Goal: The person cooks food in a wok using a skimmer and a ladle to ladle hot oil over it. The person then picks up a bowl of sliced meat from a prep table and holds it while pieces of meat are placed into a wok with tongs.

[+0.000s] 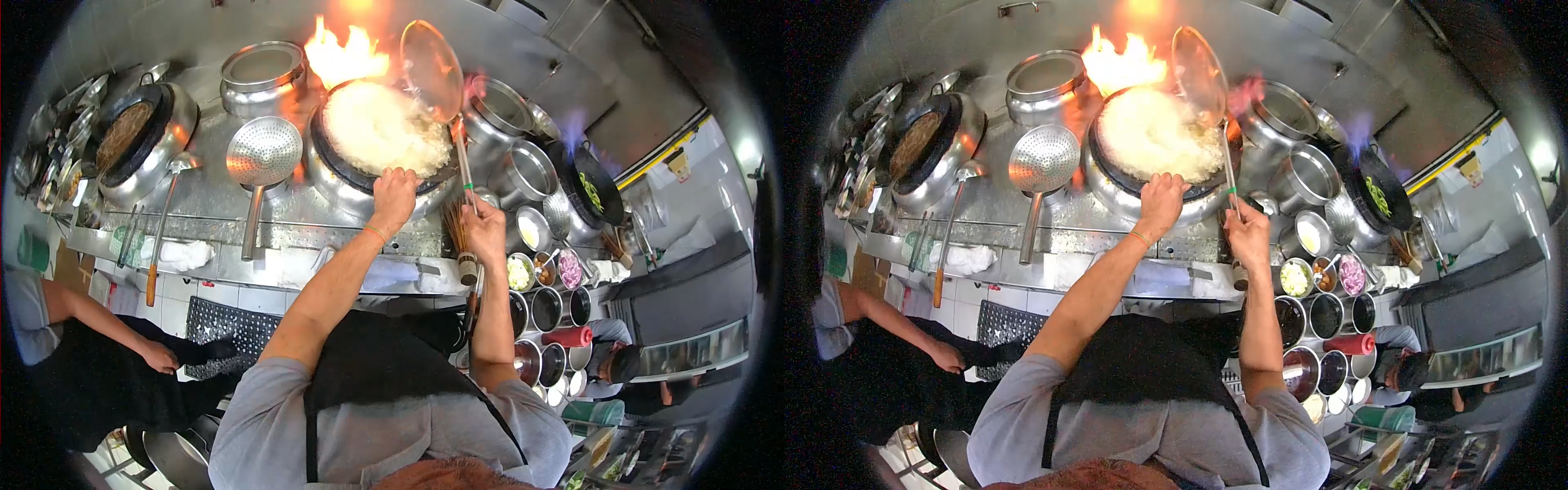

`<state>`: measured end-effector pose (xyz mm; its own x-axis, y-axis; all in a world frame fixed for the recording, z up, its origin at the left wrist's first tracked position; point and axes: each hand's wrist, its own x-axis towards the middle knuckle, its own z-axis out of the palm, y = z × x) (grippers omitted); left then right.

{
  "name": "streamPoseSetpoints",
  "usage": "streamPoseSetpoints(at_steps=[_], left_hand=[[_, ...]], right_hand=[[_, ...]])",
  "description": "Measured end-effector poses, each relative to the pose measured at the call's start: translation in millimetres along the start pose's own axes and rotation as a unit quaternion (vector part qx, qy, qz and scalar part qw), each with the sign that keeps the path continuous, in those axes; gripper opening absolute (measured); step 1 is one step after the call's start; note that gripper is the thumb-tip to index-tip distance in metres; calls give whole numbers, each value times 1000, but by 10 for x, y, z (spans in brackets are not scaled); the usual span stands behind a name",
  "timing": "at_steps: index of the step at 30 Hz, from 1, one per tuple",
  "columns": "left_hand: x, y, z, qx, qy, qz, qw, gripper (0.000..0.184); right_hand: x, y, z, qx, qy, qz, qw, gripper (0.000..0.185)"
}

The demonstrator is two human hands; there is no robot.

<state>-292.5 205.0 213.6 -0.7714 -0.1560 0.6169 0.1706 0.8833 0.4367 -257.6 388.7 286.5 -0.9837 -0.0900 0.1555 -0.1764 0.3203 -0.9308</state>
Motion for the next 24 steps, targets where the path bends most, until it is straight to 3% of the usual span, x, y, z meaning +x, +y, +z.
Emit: streamPoseSetpoints(at_steps=[2, 5, 8, 10, 12, 15, 20, 22, 24], left_hand=[[-1, -3, 24, 2, 13, -7, 1000, 22], [5, 13, 14, 13, 15, -6, 1000, 22], [-1, 7, 28, 3, 27, -6, 1000, 22], [-23, 8, 26, -4, 5, -11, 1000, 23], [46, -14, -2, -7, -5, -23, 1000, 23], [8, 24, -35, -19, -17, -34, 999, 22], [-6, 42, -24, -18, -6, -30, 999, 22], [-10, 35, -6, -11, -3, -31, 999, 22], [-11, 14, -3, -17, 3, -25, 1000, 22]], right_hand=[[-37, -14, -26, 4, 11, 0, 1000, 32], [-56, 46, -13, -54, 40, -76, 995, 31], [27, 231, 36, -59, -45, -14, 997, 33], [50, 165, 36, -50, -96, 133, 985, 33], [10, 112, 41, -46, -95, 127, 986, 30], [-6, 187, 77, -51, -10, 38, 998, 31], [57, 246, 128, -25, -3, 47, 999, 30], [132, 344, 73, -29, -92, 106, 990, 30], [155, 363, 58, -43, -115, 83, 989, 30]])
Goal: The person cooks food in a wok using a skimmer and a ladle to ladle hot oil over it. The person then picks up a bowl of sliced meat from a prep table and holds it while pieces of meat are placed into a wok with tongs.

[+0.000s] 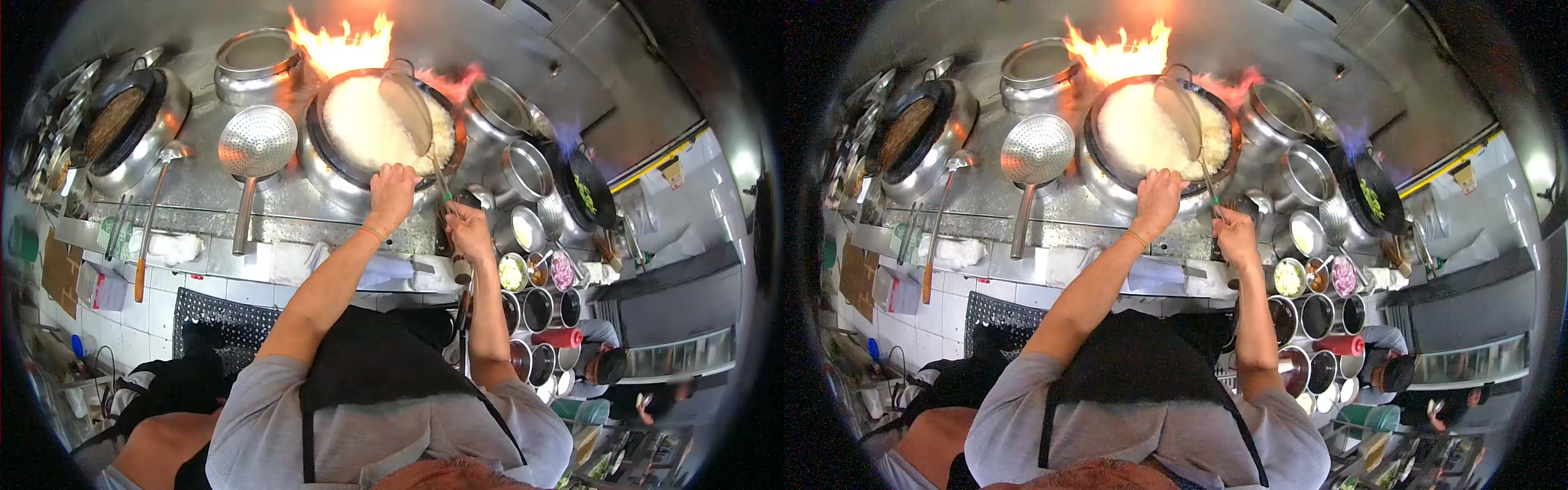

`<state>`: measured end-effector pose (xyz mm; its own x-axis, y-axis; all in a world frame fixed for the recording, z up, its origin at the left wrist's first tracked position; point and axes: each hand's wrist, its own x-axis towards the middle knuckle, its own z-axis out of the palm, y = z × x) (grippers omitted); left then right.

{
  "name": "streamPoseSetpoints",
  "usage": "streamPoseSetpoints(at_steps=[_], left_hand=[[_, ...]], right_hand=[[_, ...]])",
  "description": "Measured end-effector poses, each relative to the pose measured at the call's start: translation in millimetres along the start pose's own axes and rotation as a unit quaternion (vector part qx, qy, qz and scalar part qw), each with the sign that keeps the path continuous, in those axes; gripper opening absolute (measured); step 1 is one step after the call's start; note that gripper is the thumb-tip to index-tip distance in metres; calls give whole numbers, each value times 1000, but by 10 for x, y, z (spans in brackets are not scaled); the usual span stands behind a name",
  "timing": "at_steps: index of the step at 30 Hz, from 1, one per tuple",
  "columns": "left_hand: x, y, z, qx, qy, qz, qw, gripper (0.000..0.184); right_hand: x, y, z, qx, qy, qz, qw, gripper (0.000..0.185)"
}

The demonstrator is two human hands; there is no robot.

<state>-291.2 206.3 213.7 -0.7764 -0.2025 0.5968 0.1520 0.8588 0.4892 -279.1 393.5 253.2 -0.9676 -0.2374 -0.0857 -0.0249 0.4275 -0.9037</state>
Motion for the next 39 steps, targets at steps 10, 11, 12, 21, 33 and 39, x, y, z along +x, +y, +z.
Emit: streamPoseSetpoints(at_steps=[10, 11, 12, 21, 33, 39], left_hand=[[-41, 42, -67, 0, -10, -14, 1000, 20], [-64, 36, -87, 0, -34, -10, 999, 18], [-76, 29, -106, -1, -56, -10, 998, 19], [-419, 131, -196, 95, -42, -17, 994, 61], [-396, 63, -285, 44, -83, -11, 995, 71], [-402, 32, -337, 43, -104, -11, 994, 72]], right_hand=[[-132, -305, 55, 73, -25, 69, 995, 34], [-158, -245, 22, 87, -32, 71, 993, 33], [-199, -216, 25, 84, -35, 68, 994, 33], [-561, -20, -4, 8, 98, -49, 994, 31], [-759, -115, -149, -31, 123, -28, 992, 31], [-673, -26, -86, -37, 100, -29, 994, 34]])
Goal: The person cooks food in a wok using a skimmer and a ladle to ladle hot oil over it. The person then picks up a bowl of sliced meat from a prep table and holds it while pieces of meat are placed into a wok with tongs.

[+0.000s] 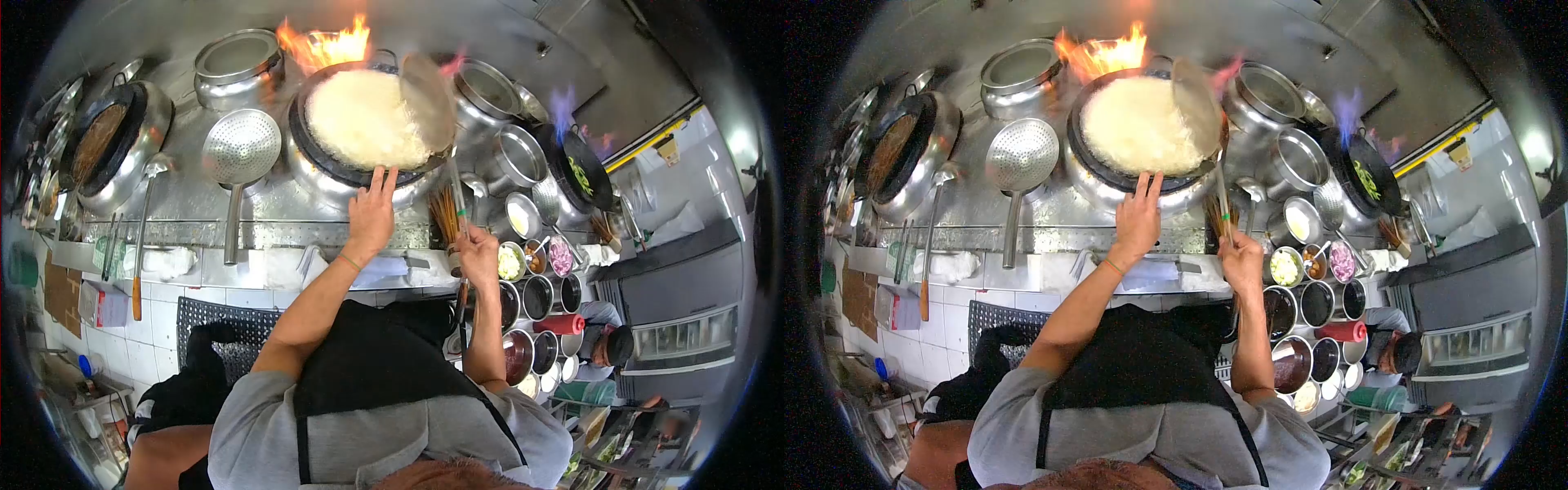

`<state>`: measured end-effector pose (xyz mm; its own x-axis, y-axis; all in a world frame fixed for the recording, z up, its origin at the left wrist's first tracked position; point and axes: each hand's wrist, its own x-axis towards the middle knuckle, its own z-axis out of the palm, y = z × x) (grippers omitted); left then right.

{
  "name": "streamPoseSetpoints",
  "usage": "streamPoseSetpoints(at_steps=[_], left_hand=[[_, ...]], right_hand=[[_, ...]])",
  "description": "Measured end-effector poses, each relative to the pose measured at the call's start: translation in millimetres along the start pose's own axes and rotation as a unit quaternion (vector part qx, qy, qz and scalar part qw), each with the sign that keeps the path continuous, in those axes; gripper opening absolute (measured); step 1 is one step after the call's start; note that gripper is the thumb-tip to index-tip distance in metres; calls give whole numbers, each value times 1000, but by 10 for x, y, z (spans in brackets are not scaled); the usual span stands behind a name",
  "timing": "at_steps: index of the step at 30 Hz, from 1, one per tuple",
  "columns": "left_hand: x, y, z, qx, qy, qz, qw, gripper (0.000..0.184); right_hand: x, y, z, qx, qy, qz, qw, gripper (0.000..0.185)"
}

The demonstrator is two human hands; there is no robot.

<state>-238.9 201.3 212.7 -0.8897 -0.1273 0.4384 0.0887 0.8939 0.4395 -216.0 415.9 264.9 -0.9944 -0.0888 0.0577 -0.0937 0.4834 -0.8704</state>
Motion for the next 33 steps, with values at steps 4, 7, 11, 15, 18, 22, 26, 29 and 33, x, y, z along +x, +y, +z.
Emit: streamPoseSetpoints(at_steps=[4, 7, 11, 15, 18, 22, 26, 29, 33], left_hand=[[3, 20, 40, -23, 12, 0, 1000, 74], [0, 38, 40, -23, 8, -4, 1000, 76], [12, 23, -2, -18, -3, -2, 1000, 76], [-9, 3, -4, -14, 10, 9, 1000, 75], [-3, 25, 1, -9, 19, 6, 1000, 74], [16, 50, -71, -18, -21, -11, 1000, 73], [-1, 17, -53, -13, -17, -5, 1000, 74], [-13, 35, -28, -21, 8, -2, 1000, 74], [6, 74, 19, -28, 7, -20, 999, 75]], right_hand=[[37, -287, -41, 61, 54, 5, 997, 34], [202, -47, 25, 29, 60, -20, 998, 33], [299, 90, 151, 9, -27, -4, 1000, 27], [203, -152, 160, -24, 5, -42, 999, 26], [218, -354, 121, 86, 21, -44, 995, 30], [301, -393, 160, 42, -95, 60, 993, 33], [302, -319, 217, 66, -110, 82, 988, 33], [330, -365, 233, 5, -46, 10, 999, 32], [584, -197, 302, -6, -4, -57, 998, 30]])
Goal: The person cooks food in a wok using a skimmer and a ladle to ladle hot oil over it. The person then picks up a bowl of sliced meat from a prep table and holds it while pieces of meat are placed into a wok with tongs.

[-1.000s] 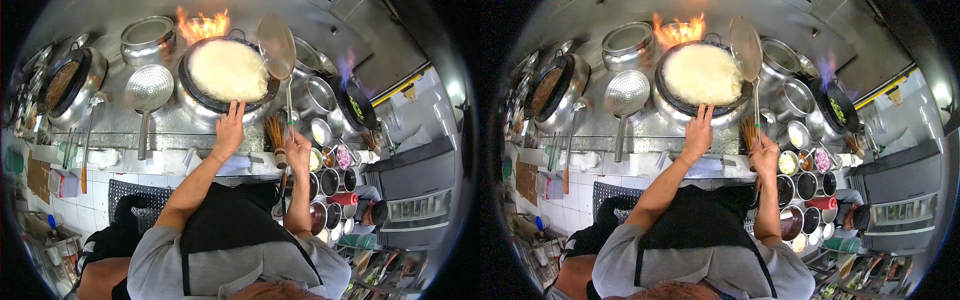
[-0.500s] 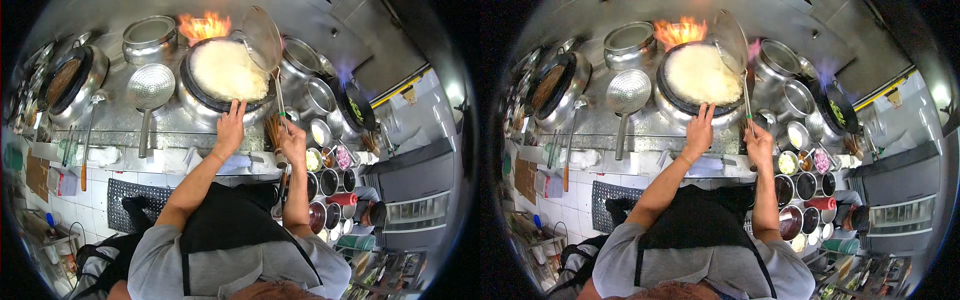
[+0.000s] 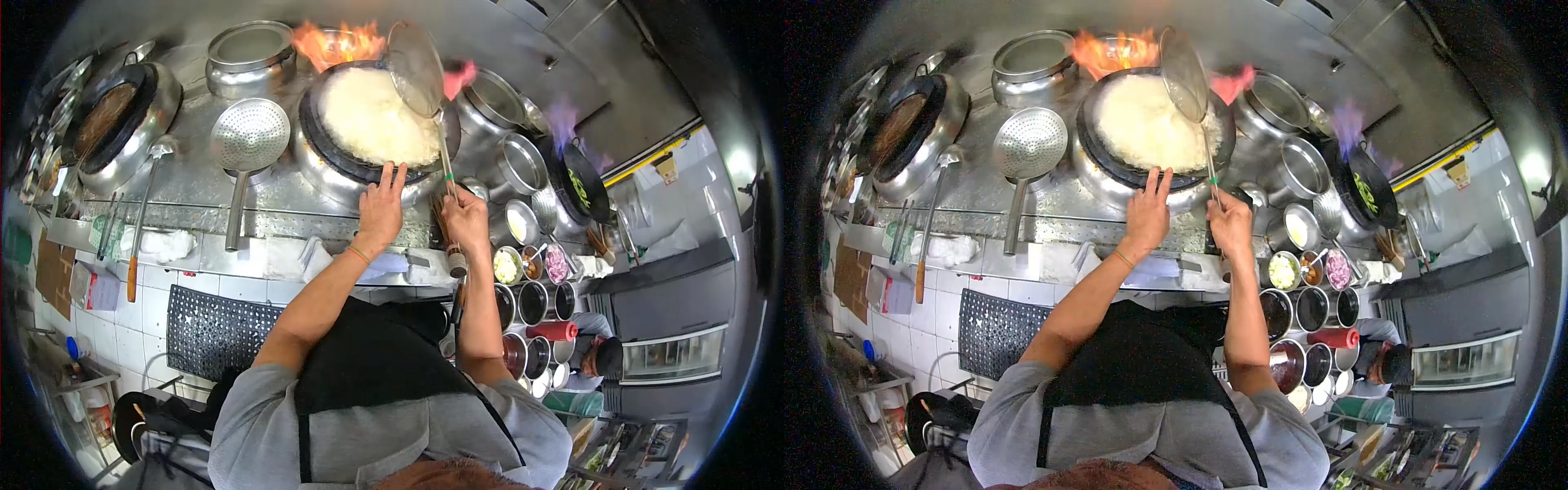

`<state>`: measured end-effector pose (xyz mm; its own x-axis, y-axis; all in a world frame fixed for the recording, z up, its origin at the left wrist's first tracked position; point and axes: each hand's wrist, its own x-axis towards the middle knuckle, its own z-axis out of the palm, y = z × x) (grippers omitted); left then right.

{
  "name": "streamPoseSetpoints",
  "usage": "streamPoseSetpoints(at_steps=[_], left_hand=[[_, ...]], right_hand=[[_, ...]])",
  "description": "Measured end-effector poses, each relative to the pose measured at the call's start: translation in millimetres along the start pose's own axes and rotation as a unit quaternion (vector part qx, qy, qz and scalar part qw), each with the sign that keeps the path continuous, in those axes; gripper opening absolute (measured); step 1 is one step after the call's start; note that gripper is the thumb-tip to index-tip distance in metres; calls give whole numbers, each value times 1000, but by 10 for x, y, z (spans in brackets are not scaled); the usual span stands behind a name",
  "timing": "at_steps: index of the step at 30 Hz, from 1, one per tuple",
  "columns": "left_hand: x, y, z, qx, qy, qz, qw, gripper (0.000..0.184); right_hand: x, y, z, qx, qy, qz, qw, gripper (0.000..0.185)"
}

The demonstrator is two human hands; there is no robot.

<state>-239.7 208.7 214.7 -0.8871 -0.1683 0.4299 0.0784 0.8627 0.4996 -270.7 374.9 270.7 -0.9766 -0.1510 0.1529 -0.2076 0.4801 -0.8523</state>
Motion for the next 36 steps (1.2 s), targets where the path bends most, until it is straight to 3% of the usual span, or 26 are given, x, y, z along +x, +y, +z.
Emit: streamPoseSetpoints(at_steps=[2, 4, 6, 8, 10, 12, 14, 16, 17, 18, 20, 21, 25, 29, 36], left_hand=[[-3, -18, -15, -2, -4, 5, 1000, 75], [-7, -26, -65, -1, -4, 5, 1000, 75], [3, -39, -123, 7, -24, 13, 1000, 75], [8, -56, -103, 10, -16, 12, 1000, 74], [-2, -66, -66, 12, -16, 20, 1000, 74], [-1, -59, -31, 12, 6, 19, 1000, 73], [-4, -55, -37, 7, 0, 19, 1000, 74], [-1, -50, -68, 4, -3, 15, 1000, 75], [3, -53, -90, 6, -20, 17, 1000, 74], [22, -66, -111, 8, -34, 16, 999, 74], [26, -88, -117, 7, -16, 21, 1000, 74], [-5, -95, -102, 6, -9, 30, 999, 74], [-10, -74, -55, 3, 6, 32, 999, 73], [6, -38, -66, 8, -11, 11, 1000, 74], [-5, -66, -72, 15, -5, 19, 1000, 74]], right_hand=[[28, 14, -4, -3, -15, -1, 1000, 29], [41, 24, -32, 21, -105, 149, 983, 28], [-9, 45, -48, 28, -88, 128, 987, 26], [-46, 139, -29, 25, -5, 35, 999, 26], [-54, -150, -81, 7, -1, 36, 999, 31], [21, -229, -117, -38, 65, -1, 997, 33], [203, -26, -141, -40, 71, -16, 997, 35], [267, -12, -147, -50, -8, 19, 999, 34], [252, -9, -179, 9, -53, 85, 995, 34], [229, 80, -179, 8, -55, 81, 995, 34], [189, 311, -130, -39, 8, -22, 999, 33], [97, 155, -129, 10, 37, 55, 998, 33], [114, -12, -366, 32, 67, 83, 994, 32], [326, 233, -486, -5, 106, 37, 994, 31], [559, 390, -299, 132, 17, 167, 977, 33]])
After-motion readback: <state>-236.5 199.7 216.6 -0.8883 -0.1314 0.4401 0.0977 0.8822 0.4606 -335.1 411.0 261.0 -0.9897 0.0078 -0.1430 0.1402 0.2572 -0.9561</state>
